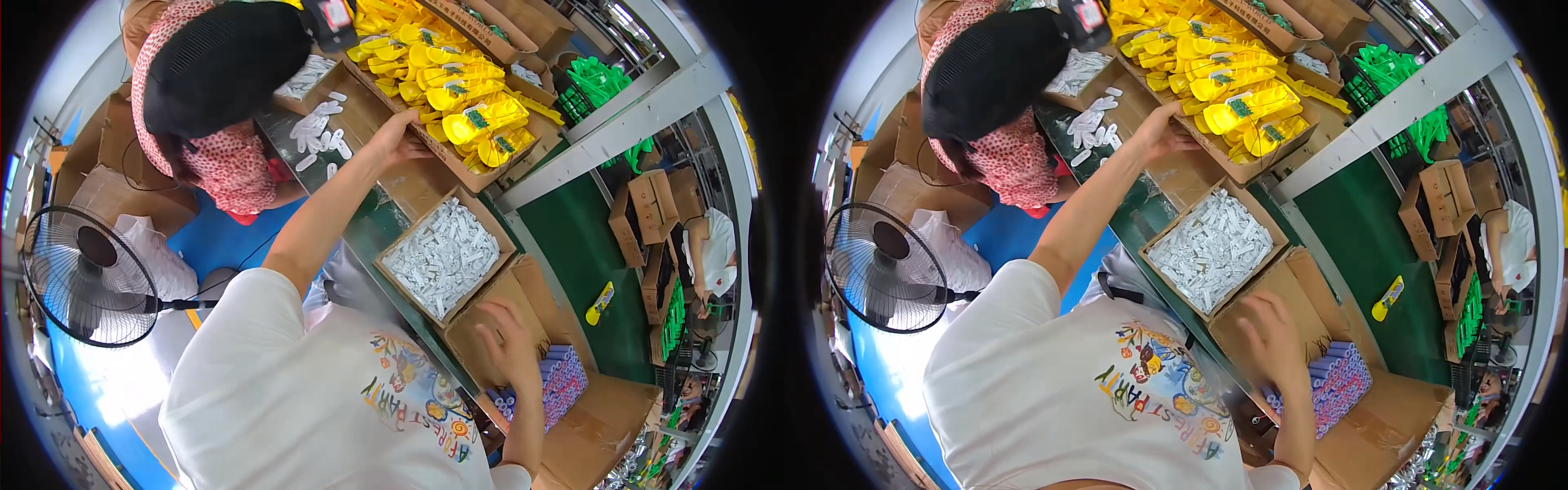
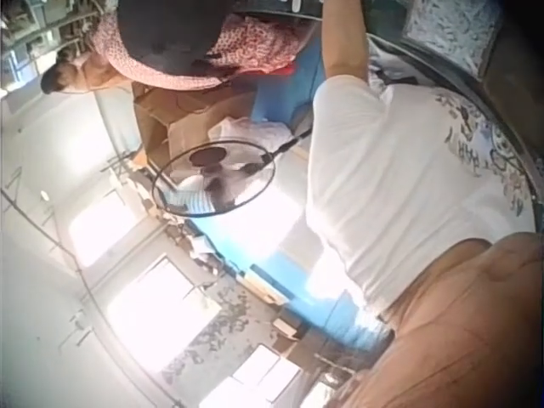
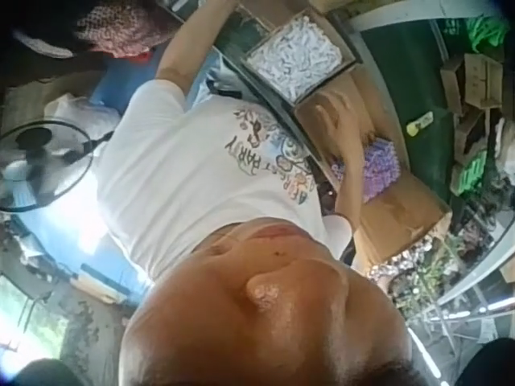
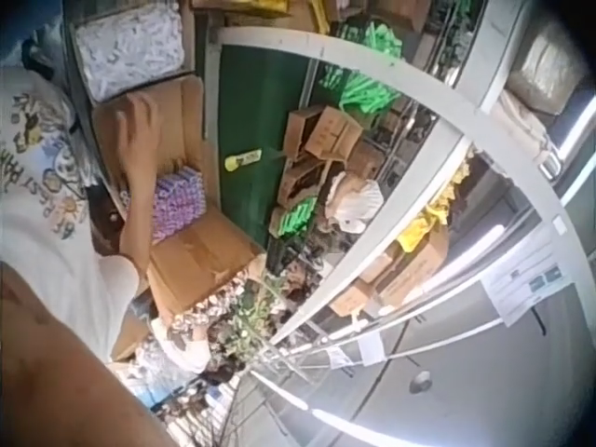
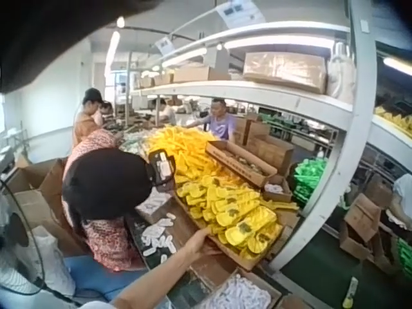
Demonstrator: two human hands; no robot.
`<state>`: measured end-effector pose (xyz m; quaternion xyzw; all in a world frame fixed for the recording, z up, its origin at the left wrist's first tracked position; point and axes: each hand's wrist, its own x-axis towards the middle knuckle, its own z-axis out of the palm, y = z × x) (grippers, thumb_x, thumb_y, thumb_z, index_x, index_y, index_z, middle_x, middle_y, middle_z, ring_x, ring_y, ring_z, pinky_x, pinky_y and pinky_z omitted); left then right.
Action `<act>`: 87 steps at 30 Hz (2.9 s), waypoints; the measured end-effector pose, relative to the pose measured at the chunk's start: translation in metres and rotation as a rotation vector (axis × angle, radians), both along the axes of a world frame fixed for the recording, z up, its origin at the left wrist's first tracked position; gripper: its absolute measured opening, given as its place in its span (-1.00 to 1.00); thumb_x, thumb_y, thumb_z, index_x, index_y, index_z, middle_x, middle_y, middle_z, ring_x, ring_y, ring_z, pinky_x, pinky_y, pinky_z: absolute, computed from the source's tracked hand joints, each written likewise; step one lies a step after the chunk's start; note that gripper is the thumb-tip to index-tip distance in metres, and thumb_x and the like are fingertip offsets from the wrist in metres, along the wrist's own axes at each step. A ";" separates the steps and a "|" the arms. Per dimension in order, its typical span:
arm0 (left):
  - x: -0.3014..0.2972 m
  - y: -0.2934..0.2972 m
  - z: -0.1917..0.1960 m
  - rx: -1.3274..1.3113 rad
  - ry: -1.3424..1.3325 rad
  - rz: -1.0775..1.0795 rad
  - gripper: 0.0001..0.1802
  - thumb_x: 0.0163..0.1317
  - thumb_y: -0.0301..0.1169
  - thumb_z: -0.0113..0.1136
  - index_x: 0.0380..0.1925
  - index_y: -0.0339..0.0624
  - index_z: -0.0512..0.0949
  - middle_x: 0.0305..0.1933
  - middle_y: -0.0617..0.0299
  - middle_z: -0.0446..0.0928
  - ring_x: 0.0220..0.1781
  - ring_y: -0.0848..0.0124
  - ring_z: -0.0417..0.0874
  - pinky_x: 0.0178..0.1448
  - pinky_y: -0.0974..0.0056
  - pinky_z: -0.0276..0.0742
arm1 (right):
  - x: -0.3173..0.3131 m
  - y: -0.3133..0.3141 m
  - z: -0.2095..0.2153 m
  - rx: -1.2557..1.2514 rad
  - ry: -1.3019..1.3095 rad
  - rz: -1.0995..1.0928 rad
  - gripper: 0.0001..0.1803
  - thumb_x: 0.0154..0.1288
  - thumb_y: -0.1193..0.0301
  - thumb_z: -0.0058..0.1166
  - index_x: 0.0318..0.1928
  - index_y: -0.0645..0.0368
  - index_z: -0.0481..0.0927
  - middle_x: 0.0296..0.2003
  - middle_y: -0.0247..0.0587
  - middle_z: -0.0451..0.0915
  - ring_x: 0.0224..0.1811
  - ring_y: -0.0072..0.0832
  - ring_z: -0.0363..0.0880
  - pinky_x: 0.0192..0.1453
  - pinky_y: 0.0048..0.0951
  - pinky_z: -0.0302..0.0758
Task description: Assembling internal components into a plastic housing for a light fixture on a factory line.
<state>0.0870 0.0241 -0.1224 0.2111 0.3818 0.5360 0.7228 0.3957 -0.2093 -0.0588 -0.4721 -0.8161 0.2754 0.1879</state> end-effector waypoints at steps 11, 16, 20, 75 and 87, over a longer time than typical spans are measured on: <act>-0.020 -0.068 0.044 -0.047 0.012 0.002 -0.36 0.10 -0.25 0.03 0.21 -0.22 0.22 0.22 -0.08 0.35 0.20 -0.07 0.43 0.27 -0.20 0.32 | -0.070 0.010 -0.044 0.293 -0.244 0.227 -0.66 0.08 0.27 0.27 -0.16 0.14 0.56 -0.31 -0.20 0.52 -0.15 -0.23 0.45 -0.09 -0.24 0.32; -0.018 -0.109 0.033 -0.029 -0.014 0.081 -0.41 0.08 -0.26 0.02 0.12 -0.32 0.31 0.09 -0.11 0.47 0.08 -0.02 0.54 0.23 -0.13 0.41 | -0.063 0.011 -0.055 0.220 -0.189 0.235 -0.77 0.11 0.28 0.25 -0.31 0.16 0.59 -0.39 -0.18 0.51 -0.23 -0.23 0.47 -0.12 -0.25 0.34; -0.034 -0.126 0.030 -0.029 0.056 0.120 -0.39 0.07 -0.28 0.00 0.15 -0.33 0.32 0.14 -0.08 0.46 0.11 0.00 0.54 0.26 -0.11 0.39 | -0.063 0.009 -0.055 0.240 -0.169 0.226 -0.79 0.12 0.29 0.23 -0.35 0.16 0.58 -0.42 -0.18 0.50 -0.27 -0.22 0.49 -0.18 -0.25 0.40; 0.070 -0.172 0.065 0.323 0.096 -0.657 -0.52 0.25 -0.49 0.11 0.17 -0.18 0.29 -0.12 0.21 0.45 -0.14 0.46 0.50 -0.03 0.33 0.47 | -0.065 0.054 0.026 0.061 0.638 -0.418 -0.61 0.19 0.52 0.22 0.04 0.23 0.50 -0.22 -0.27 0.62 -0.20 -0.61 0.57 -0.14 -0.59 0.52; 0.142 -0.205 0.022 0.382 0.069 -0.815 -0.36 0.21 -0.66 -0.08 0.28 -0.11 0.01 0.00 0.16 0.36 0.04 0.41 0.45 0.06 0.32 0.47 | -0.012 -0.031 -0.006 -0.027 0.890 -0.706 -0.86 0.27 0.48 0.08 -0.22 0.29 0.60 -0.49 -0.40 0.54 -0.54 -0.70 0.48 -0.47 -0.69 0.37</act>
